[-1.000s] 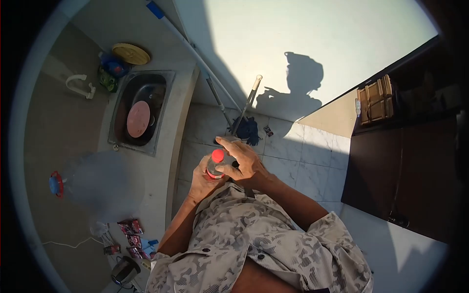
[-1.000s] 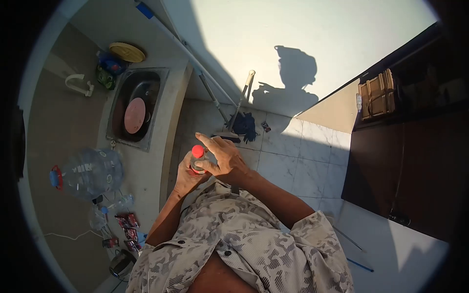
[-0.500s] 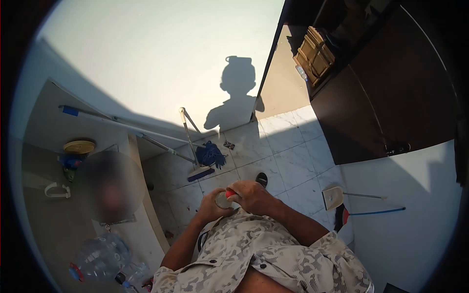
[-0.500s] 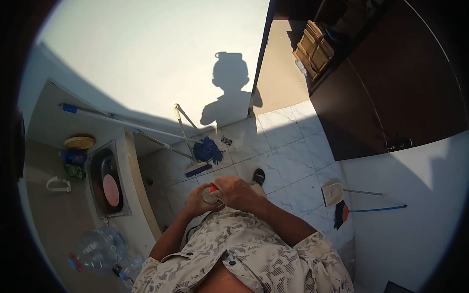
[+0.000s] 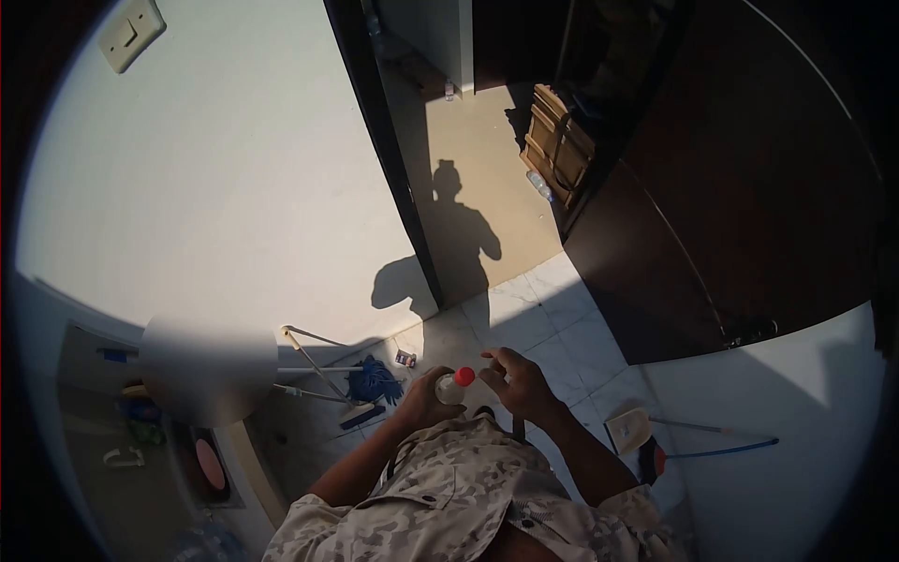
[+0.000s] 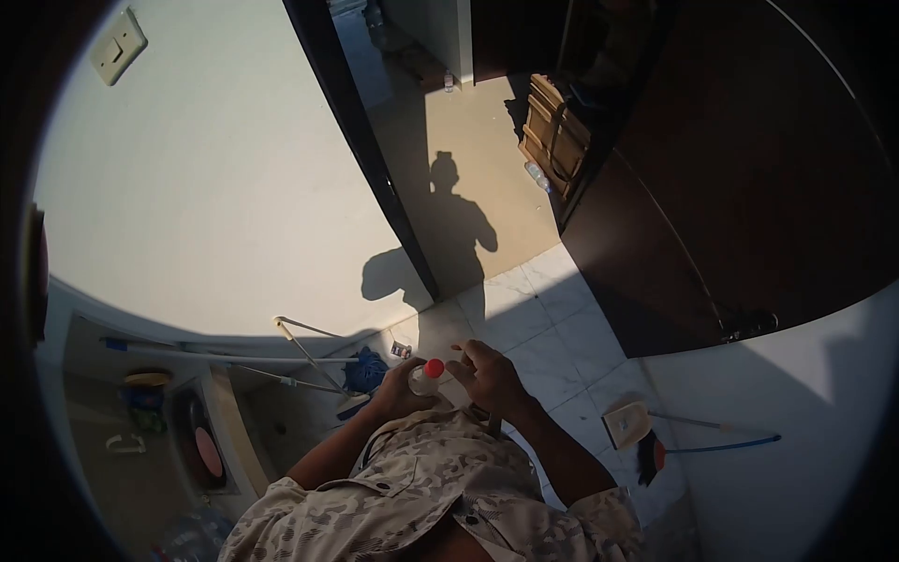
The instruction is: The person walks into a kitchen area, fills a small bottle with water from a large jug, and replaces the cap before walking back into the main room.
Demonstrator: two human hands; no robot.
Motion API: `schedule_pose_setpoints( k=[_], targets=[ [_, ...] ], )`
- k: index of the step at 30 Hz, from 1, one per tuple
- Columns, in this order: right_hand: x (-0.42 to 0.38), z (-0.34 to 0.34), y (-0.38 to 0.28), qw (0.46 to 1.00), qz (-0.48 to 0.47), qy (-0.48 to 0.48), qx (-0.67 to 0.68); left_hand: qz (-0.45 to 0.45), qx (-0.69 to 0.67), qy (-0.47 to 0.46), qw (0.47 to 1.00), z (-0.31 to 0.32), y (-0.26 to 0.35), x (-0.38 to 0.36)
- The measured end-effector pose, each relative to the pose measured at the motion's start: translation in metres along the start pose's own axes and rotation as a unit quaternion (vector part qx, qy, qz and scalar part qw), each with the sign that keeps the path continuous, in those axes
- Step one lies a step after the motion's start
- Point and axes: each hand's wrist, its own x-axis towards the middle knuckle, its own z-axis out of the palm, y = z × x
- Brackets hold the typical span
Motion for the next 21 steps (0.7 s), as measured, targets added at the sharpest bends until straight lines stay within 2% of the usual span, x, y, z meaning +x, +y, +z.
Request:
schedule_pose_setpoints(
  k=[2,5,7,10,11,12,13,14,16,18,19,21],
  targets=[
    [0.028,-0.024,0.029,0.999,0.028,0.004,-0.023,0.003,0.002,0.032,0.999,-0.001,0.004,0.034],
    [0.068,-0.045,0.087,0.989,0.112,-0.023,-0.094,-0.029,-0.006,0.023,0.999,-0.01,-0.004,0.086],
    [0.081,-0.051,0.165,0.974,0.15,-0.049,-0.162,-0.037,0.003,0.011,0.999,-0.017,-0.009,0.132],
    [0.065,-0.066,0.282,0.934,0.272,-0.132,-0.19,-0.034,-0.019,0.014,0.999,-0.028,-0.005,0.194],
    [0.038,-0.065,0.338,0.949,0.236,-0.098,-0.187,-0.033,-0.035,0.021,0.999,-0.03,0.0,0.214],
    [0.032,-0.078,0.356,0.904,0.333,-0.195,-0.185,-0.028,-0.031,0.02,0.999,-0.034,0.006,0.236],
    [0.006,-0.085,0.399,0.924,0.201,-0.222,-0.236,-0.023,-0.025,0.021,0.999,-0.04,0.014,0.264],
    [-0.004,-0.094,0.41,0.912,0.256,-0.245,-0.209,-0.022,-0.018,0.02,0.999,-0.044,0.02,0.283],
    [0.007,-0.119,0.404,0.871,0.432,-0.206,-0.112,-0.019,-0.024,0.019,0.999,-0.051,0.026,0.322],
    [0.04,-0.138,0.401,0.844,0.507,-0.163,-0.065,-0.03,-0.039,0.019,0.999,-0.062,0.036,0.363],
    [0.062,-0.149,0.401,0.836,0.527,-0.147,-0.048,0.008,-0.029,0.043,0.999,-0.062,0.03,0.383],
    [0.116,-0.172,0.405,0.831,0.536,-0.142,-0.043,0.002,-0.039,0.071,0.997,-0.065,0.023,0.42]
  ],
)
